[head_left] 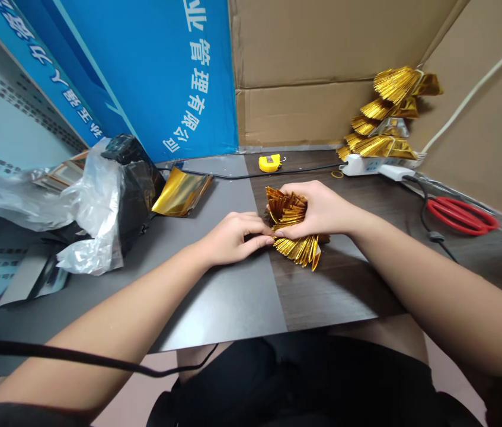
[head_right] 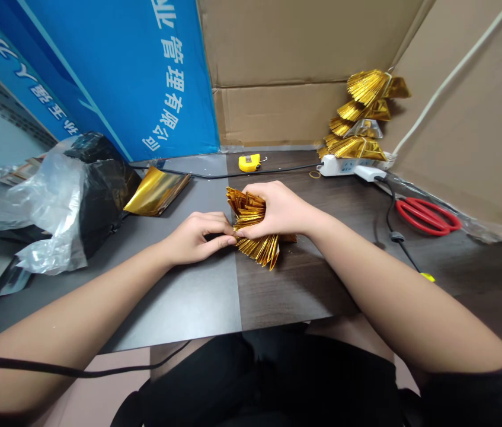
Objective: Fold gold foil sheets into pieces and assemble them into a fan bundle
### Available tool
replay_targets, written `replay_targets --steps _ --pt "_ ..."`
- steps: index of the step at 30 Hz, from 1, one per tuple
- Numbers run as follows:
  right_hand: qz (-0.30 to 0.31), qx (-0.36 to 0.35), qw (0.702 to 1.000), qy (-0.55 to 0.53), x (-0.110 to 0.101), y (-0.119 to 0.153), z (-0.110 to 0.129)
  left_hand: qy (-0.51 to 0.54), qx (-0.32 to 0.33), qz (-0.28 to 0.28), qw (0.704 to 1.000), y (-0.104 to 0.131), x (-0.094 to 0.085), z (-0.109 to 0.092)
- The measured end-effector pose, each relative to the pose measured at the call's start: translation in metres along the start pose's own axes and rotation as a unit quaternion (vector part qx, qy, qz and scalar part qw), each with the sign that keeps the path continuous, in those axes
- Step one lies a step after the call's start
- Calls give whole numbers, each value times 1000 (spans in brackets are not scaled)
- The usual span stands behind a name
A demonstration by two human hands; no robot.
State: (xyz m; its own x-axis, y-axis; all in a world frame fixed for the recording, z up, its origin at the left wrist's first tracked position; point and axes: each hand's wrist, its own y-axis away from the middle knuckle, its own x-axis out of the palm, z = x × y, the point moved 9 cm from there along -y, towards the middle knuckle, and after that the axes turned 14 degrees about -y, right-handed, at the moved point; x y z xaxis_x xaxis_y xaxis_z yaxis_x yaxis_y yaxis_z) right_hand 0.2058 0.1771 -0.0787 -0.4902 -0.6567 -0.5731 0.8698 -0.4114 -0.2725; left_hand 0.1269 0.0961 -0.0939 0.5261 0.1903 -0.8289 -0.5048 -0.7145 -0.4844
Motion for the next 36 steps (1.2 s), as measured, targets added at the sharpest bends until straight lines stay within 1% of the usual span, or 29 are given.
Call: replay_targets --steps 9,17,21,23,28,30,33,36 --pt "-2 5 1000 6 0 0 -1 -13 22 -14 1000 0 -4 -5" --pt "3 21 1000 -2 1 -1 -2 11 5 2 1000 0 -3 -4" --pt "0 24 1000 -4 1 0 -3 23 10 -12 1000 0 -5 -4" --pt "-1 24 1000 -3 0 0 -3 16 12 -18 1000 1 -5 -4" --pt "-1 26 1000 -6 0 0 -3 -8 5 -10 1000 1 -3 -3" --pt "-3 24 1000 -7 0 0 -3 -21 7 -20 1000 0 -3 -4" --pt "-6 23 1000 -10 -1 0 -4 -35 -11 -43 998 -1 -6 -2" --pt "-8 29 1000 -1 -1 0 -5 -46 -43 -44 997 -1 -6 2"
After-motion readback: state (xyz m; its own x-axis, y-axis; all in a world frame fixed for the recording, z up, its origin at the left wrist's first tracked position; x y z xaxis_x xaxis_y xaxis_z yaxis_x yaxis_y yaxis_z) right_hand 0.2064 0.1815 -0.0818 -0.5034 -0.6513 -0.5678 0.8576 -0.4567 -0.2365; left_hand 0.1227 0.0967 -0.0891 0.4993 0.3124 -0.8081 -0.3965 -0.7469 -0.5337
